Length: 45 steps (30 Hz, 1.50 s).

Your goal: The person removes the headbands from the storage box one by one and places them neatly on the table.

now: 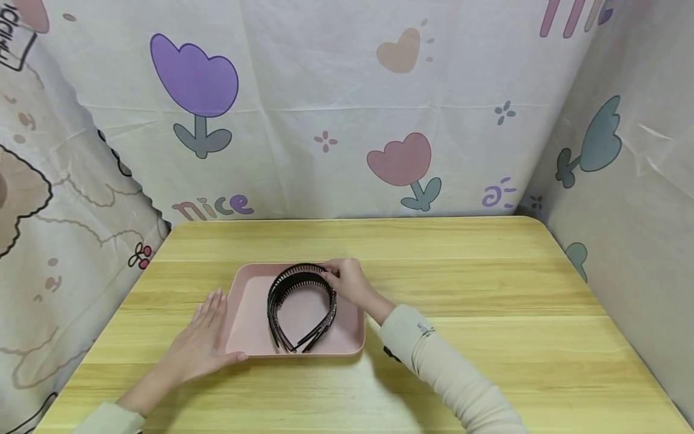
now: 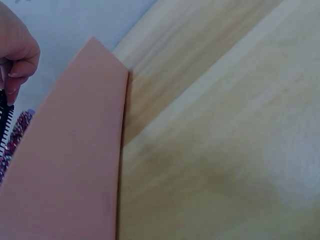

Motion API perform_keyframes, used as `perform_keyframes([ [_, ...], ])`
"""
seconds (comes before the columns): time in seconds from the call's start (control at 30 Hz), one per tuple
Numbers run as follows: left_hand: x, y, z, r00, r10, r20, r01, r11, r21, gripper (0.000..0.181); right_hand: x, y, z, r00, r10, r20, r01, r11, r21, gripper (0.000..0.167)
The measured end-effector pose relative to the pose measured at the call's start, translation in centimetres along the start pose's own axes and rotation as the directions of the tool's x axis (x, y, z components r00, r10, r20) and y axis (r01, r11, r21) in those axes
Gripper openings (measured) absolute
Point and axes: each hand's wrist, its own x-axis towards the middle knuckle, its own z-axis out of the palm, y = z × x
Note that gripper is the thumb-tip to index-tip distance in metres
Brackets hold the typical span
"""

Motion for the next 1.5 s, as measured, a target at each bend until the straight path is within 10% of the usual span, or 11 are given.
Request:
perform_keyframes([
  [1.5, -0.2, -0.2, 0.5, 0.999, 0.02, -0.041, -0.019, 0.999, 0.028, 0.117, -2.2, 5.9, -9.1, 0.986, 0.166, -0.002, -0.165, 0.98, -0.115, 0.019],
])
